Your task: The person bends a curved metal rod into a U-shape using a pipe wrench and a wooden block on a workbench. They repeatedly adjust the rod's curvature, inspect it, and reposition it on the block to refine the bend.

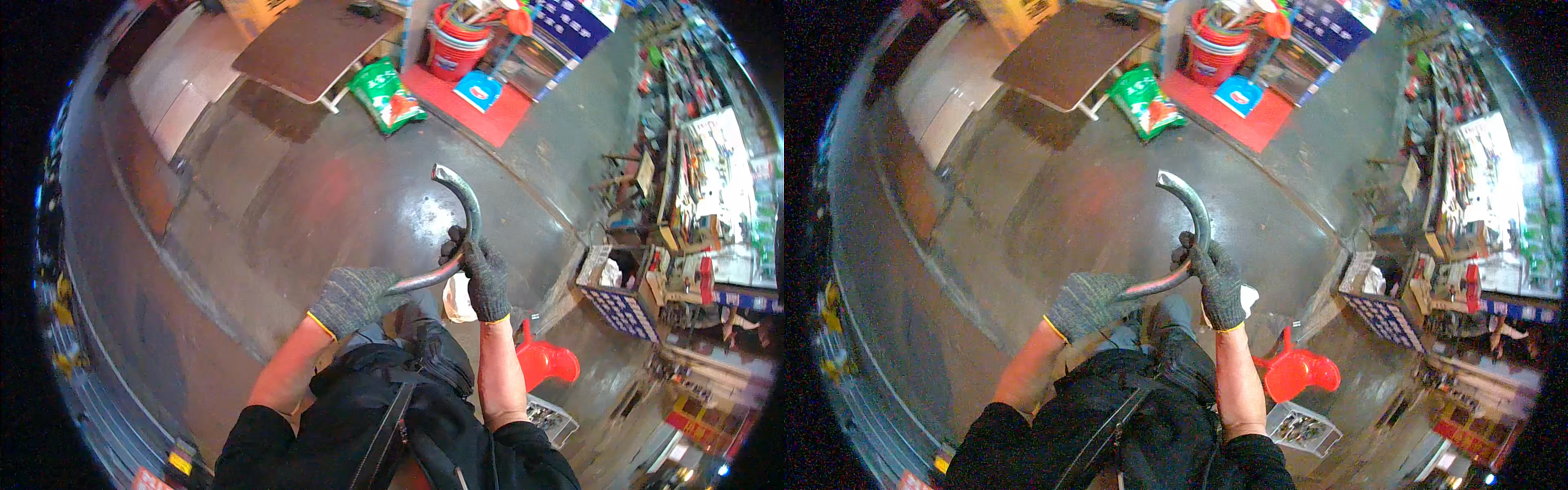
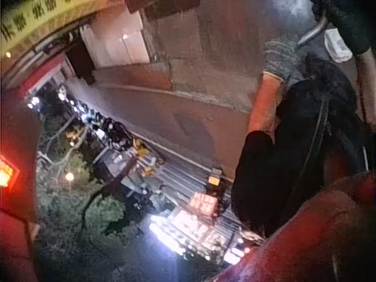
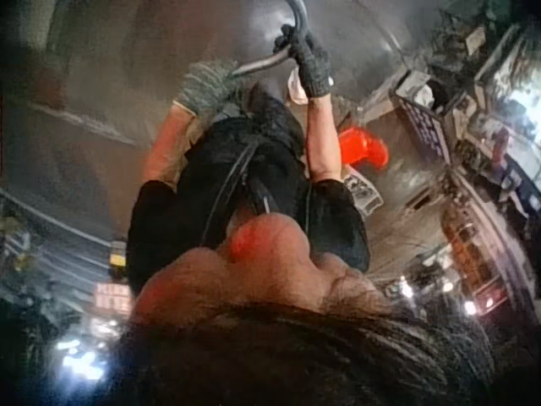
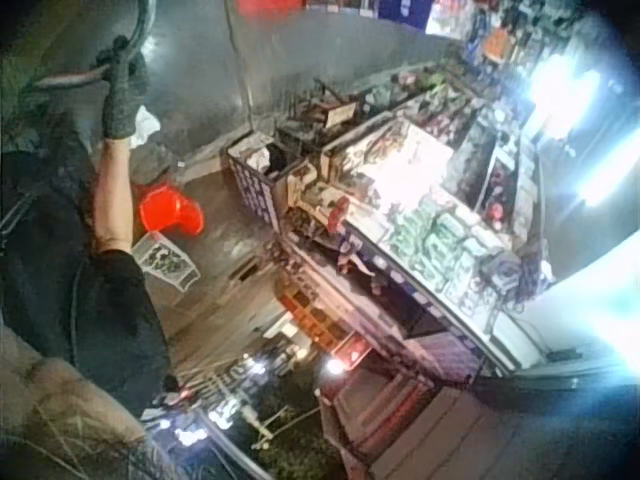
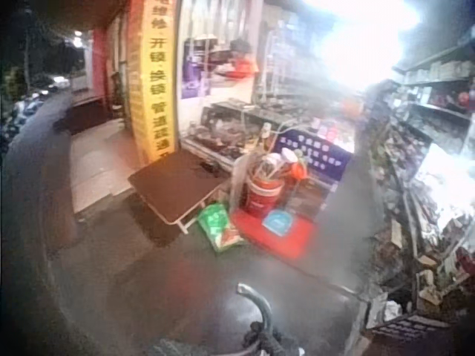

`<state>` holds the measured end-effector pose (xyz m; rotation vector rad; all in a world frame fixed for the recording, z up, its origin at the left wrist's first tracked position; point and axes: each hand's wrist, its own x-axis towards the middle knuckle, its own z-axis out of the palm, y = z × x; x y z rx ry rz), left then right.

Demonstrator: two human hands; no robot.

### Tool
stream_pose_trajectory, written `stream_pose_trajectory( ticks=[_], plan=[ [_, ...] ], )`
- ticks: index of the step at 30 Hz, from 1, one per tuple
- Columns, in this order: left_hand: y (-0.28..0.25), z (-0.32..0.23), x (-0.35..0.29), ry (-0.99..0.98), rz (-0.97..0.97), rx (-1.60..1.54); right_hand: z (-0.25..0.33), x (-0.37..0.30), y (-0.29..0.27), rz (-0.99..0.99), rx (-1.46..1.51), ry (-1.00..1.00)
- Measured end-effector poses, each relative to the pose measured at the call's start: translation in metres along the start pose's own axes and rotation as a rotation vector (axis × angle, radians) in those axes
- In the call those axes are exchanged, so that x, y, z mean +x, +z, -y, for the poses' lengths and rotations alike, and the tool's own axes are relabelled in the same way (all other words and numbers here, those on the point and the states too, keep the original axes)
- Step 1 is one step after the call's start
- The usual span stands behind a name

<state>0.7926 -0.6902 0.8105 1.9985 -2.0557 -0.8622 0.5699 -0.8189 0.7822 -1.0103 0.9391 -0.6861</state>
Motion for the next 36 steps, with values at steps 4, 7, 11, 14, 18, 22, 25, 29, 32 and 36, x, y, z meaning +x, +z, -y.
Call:
stream_pose_trajectory(
  ticks=[4,7,11,14,18,22,25,29,32,36],
  plan=[
    [-0.017,-0.007,0.078,0.14,0.037,0.021,0.015,0.03,-0.035,-0.146,0.164,-0.044],
    [-0.036,-0.018,0.152,0.214,0.082,0.043,0.031,0.065,-0.074,-0.208,0.098,-0.091],
    [-0.055,-0.043,0.25,0.285,0.067,0.161,0.058,0.132,-0.129,-0.39,0.053,-0.052],
    [-0.079,-0.063,0.322,0.365,0.041,0.139,0.089,0.183,-0.168,-0.405,0.142,-0.162],
    [-0.113,-0.097,0.406,0.583,-0.26,0.524,0.136,0.235,-0.22,-0.434,0.246,-0.152],
    [-0.145,-0.12,0.494,0.686,-0.349,0.627,0.17,0.286,-0.261,-0.532,0.23,-0.138],
    [-0.16,-0.135,0.565,0.78,-0.308,0.642,0.191,0.321,-0.29,-0.647,0.226,-0.141],
    [-0.186,-0.166,0.655,0.942,-0.211,0.426,0.222,0.351,-0.327,-0.817,0.229,-0.196],
    [-0.202,-0.191,0.722,0.994,0.028,0.372,0.242,0.368,-0.351,-0.945,0.233,-0.182],
    [-0.192,-0.238,0.802,0.972,0.308,0.45,0.259,0.391,-0.396,-1.129,0.2,-0.114]
  ],
)
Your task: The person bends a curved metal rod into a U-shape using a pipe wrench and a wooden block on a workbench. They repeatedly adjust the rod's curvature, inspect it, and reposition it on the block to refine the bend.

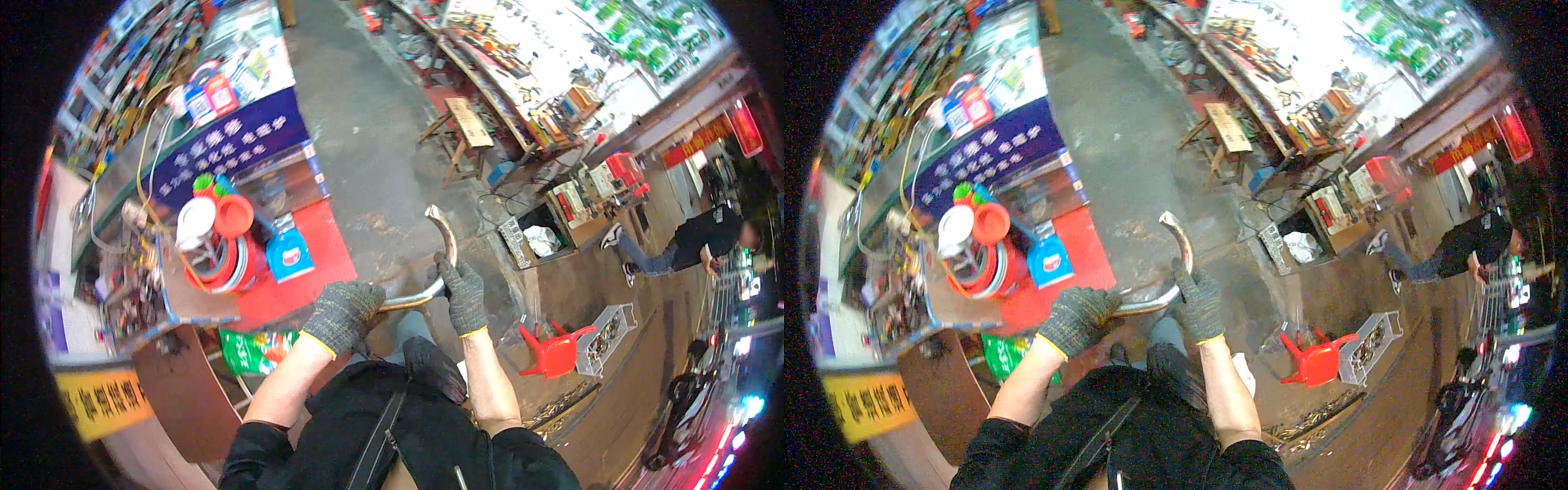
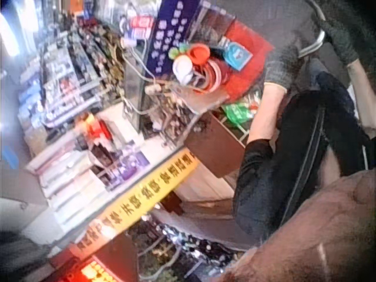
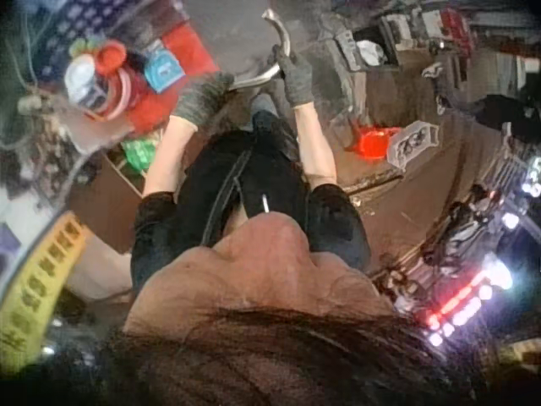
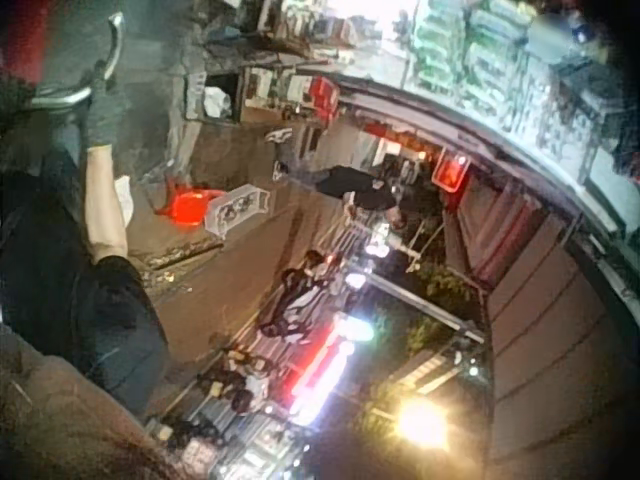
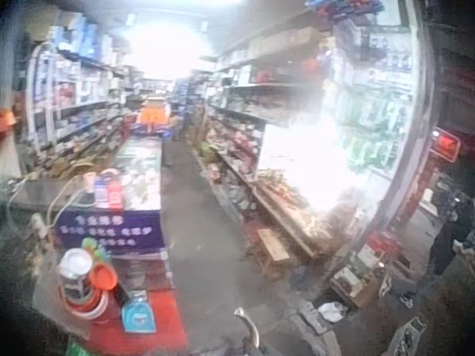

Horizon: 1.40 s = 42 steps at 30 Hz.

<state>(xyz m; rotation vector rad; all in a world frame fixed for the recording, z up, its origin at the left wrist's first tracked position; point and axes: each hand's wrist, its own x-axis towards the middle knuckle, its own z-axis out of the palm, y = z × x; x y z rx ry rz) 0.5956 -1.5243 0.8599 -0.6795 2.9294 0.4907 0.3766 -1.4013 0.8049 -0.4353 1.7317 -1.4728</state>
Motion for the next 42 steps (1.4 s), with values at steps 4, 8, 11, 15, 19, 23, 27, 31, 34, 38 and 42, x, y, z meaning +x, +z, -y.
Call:
stream_pose_trajectory(
  ticks=[4,8,11,15,19,23,27,31,34,38,42],
  plan=[
    [0.0,0.031,0.1,0.02,0.098,0.016,0.009,0.081,-0.005,-0.117,0.126,0.058],
    [0.007,0.052,0.224,0.028,0.158,-0.106,0.018,0.192,-0.028,-0.126,0.236,0.046],
    [0.006,0.064,0.33,0.009,0.185,-0.156,0.033,0.292,-0.054,-0.11,0.289,0.078],
    [-0.007,0.077,0.462,0.089,0.252,-0.098,0.067,0.404,-0.104,-0.049,0.185,0.003],
    [-0.042,0.102,0.583,0.038,0.278,-0.11,0.106,0.499,-0.153,-0.125,0.028,-0.086],
    [-0.054,0.137,0.715,0.028,0.208,-0.102,0.13,0.587,-0.193,-0.212,-0.195,-0.123],
    [-0.033,0.179,0.876,0.155,0.127,-0.074,0.129,0.689,-0.225,-0.299,-0.42,-0.135],
    [0.008,0.211,1.055,0.246,0.178,-0.038,0.107,0.83,-0.275,-0.553,-0.681,-0.169],
    [0.038,0.23,1.161,0.344,0.175,-0.061,0.098,0.945,-0.337,-0.665,-1.26,-0.172],
    [0.06,0.234,1.248,0.445,0.186,-0.018,0.1,1.037,-0.391,-0.738,-1.503,0.115],
    [0.066,0.23,1.284,0.411,0.369,0.022,0.11,1.066,-0.401,-0.777,-1.338,0.295]
  ],
)
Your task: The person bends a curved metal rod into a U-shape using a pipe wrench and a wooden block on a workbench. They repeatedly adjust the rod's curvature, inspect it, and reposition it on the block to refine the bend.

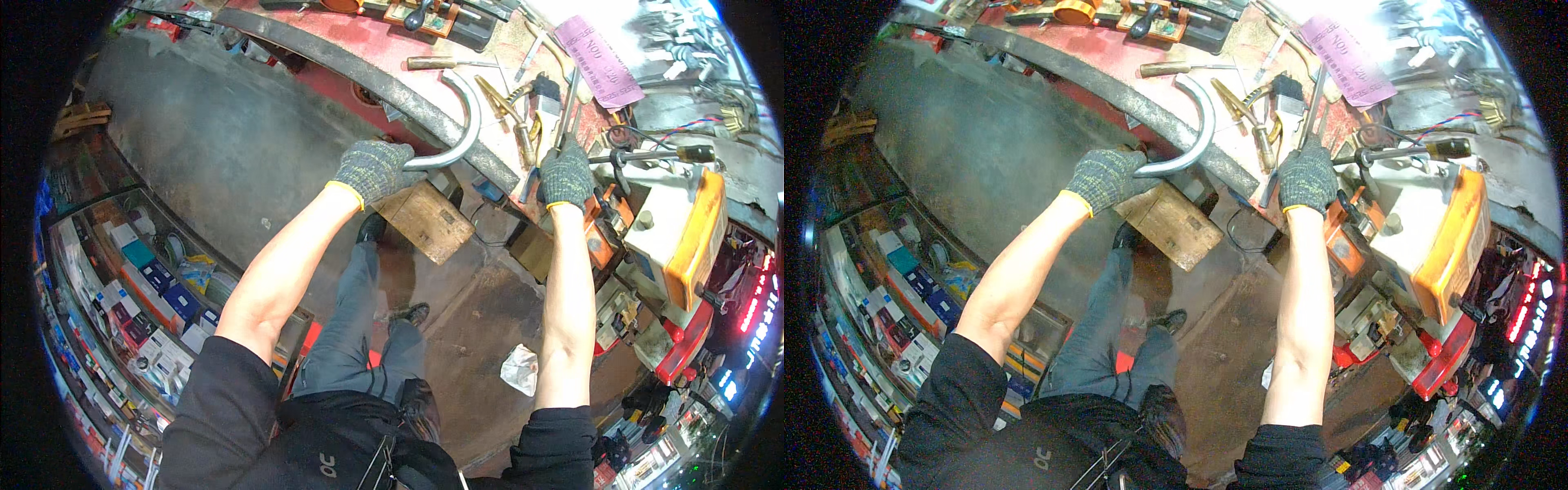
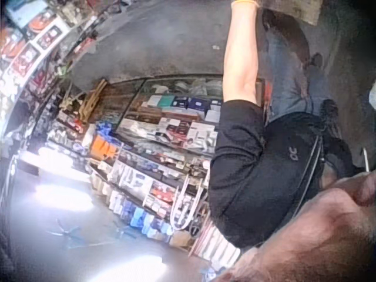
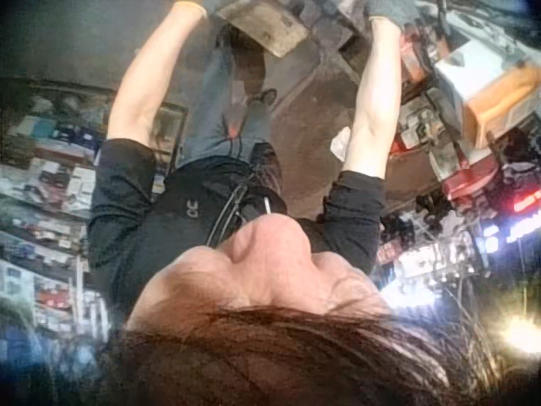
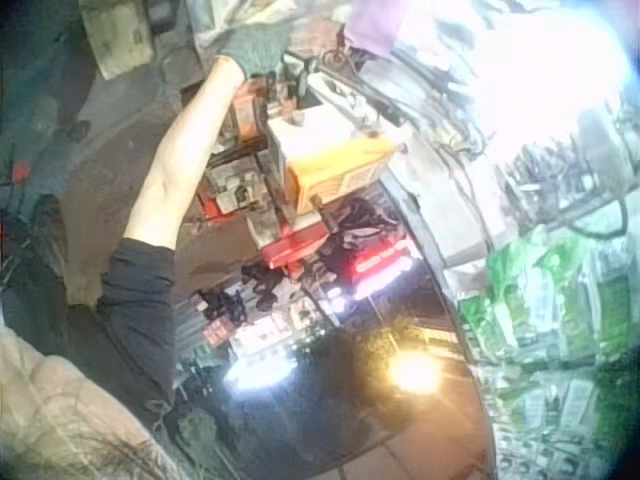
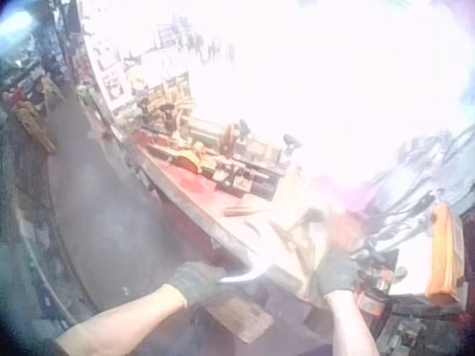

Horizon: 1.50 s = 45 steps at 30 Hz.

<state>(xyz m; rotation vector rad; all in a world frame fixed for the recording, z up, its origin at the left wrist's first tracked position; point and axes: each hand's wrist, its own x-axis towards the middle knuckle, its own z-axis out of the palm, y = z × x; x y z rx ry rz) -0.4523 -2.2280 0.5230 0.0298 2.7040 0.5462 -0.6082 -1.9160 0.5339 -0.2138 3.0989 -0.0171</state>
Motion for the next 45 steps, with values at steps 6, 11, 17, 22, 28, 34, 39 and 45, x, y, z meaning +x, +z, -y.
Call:
stream_pose_trajectory(
  ticks=[6,11,17,22,28,34,39,45],
  plan=[
    [-0.006,0.007,0.017,0.027,0.031,0.006,-0.001,0.017,-0.007,0.084,0.215,0.121],
    [-0.02,0.005,0.031,0.022,0.026,0.058,0.022,-0.05,-0.034,0.014,1.148,0.285],
    [-0.036,-0.008,0.049,0.014,0.025,0.077,0.087,-0.18,-0.033,0.424,1.3,0.366],
    [-0.035,-0.014,0.056,-0.033,0.027,0.064,0.091,-0.214,0.014,0.313,0.946,0.034],
    [-0.019,-0.008,0.059,-0.005,-0.013,0.063,0.103,-0.188,0.02,0.157,0.775,-0.095],
    [-0.018,-0.01,0.055,-0.028,0.019,0.065,0.116,-0.105,0.011,0.016,0.697,-0.187],
    [-0.012,-0.005,0.059,0.0,-0.024,0.042,0.109,-0.173,0.005,0.143,0.691,-0.018],
    [-0.007,-0.004,0.057,0.005,-0.075,0.084,0.105,-0.105,0.026,-0.015,0.804,-0.159]
  ],
)
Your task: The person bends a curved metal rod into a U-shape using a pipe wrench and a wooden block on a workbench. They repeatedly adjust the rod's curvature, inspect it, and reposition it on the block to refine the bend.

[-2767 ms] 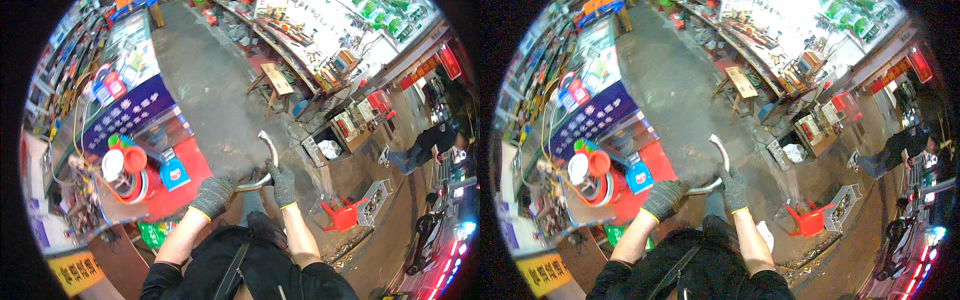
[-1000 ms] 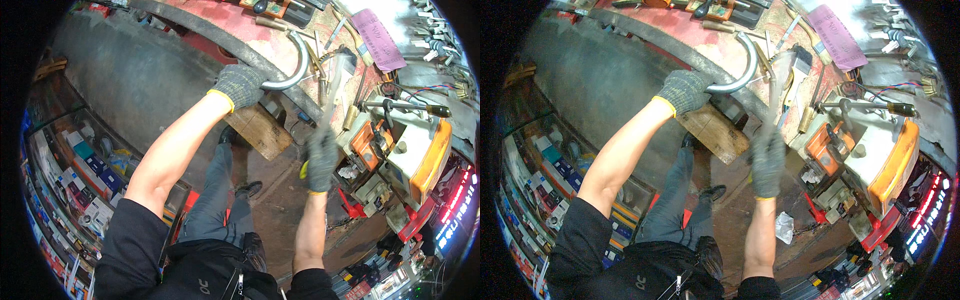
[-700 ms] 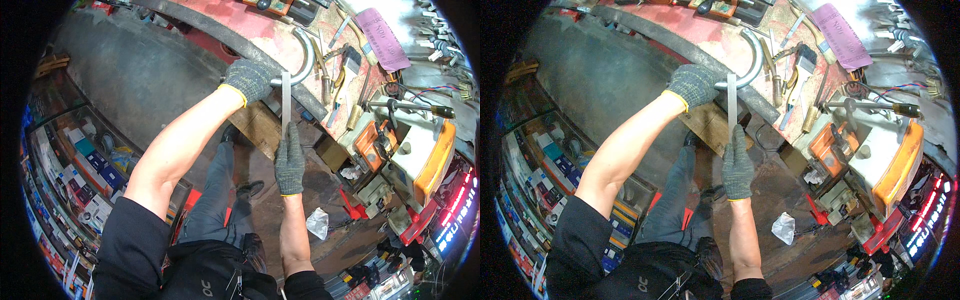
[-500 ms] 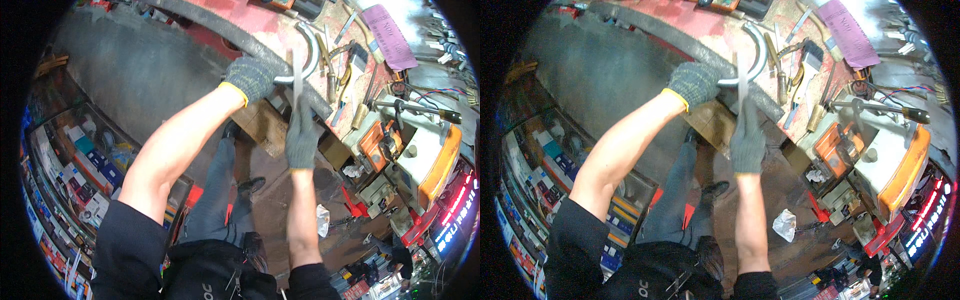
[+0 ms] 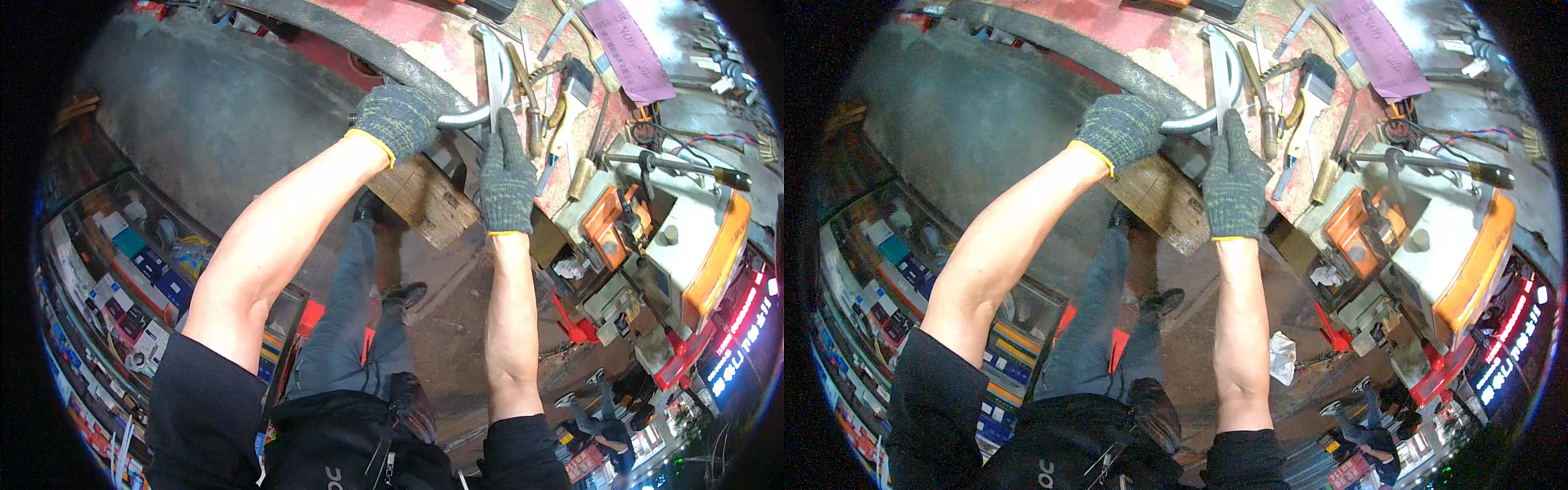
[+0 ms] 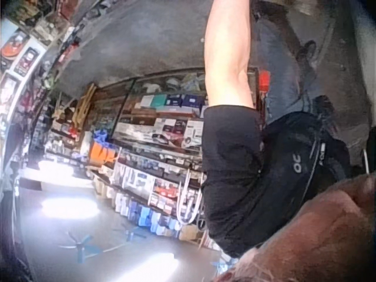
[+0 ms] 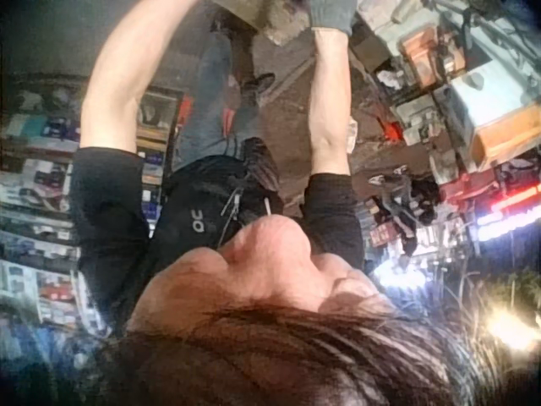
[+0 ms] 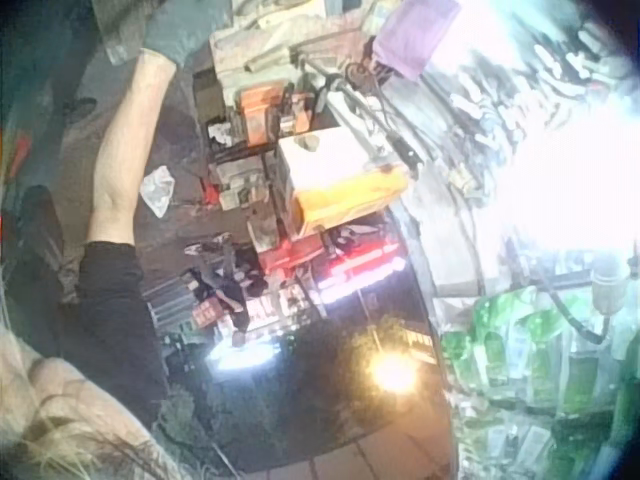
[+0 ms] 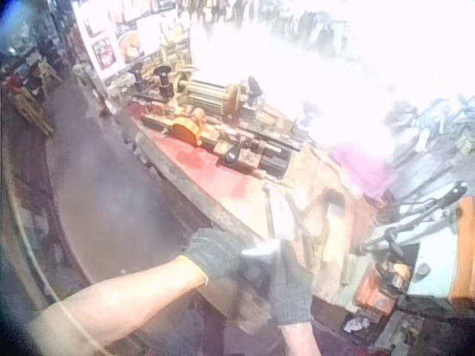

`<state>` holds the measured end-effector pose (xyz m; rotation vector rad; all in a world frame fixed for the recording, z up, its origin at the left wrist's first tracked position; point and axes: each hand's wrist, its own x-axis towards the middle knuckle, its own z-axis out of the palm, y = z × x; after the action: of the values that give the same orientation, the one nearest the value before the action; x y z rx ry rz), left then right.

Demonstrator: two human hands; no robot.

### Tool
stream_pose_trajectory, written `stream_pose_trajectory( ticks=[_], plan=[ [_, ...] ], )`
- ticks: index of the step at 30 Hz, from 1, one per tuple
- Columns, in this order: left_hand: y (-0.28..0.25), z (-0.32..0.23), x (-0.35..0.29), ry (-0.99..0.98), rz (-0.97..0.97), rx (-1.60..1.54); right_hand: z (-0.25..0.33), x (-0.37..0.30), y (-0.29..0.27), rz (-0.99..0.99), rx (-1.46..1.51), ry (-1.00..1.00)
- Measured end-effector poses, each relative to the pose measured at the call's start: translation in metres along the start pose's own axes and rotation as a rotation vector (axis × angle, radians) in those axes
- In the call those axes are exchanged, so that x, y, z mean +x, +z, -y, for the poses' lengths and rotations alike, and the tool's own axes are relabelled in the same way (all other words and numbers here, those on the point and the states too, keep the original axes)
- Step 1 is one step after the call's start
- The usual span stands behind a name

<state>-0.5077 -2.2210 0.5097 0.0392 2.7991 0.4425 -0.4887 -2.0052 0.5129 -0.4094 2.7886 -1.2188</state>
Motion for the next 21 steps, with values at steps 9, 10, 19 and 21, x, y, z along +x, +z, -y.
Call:
stream_pose_trajectory(
  ticks=[9,10,19,21],
  plan=[
    [0.001,0.001,0.001,0.032,0.003,-0.026,0.012,-0.043,0.0,0.056,-0.11,0.032],
    [0.001,0.001,0.002,0.007,0.01,-0.003,-0.002,-0.011,0.007,0.032,-0.02,0.101],
    [0.001,0.005,0.005,0.041,0.023,-0.025,0.046,-0.057,-0.004,0.13,-0.162,0.273],
    [0.001,0.005,0.003,0.041,0.03,-0.041,0.038,-0.034,0.0,-0.064,-0.145,0.022]
  ],
)
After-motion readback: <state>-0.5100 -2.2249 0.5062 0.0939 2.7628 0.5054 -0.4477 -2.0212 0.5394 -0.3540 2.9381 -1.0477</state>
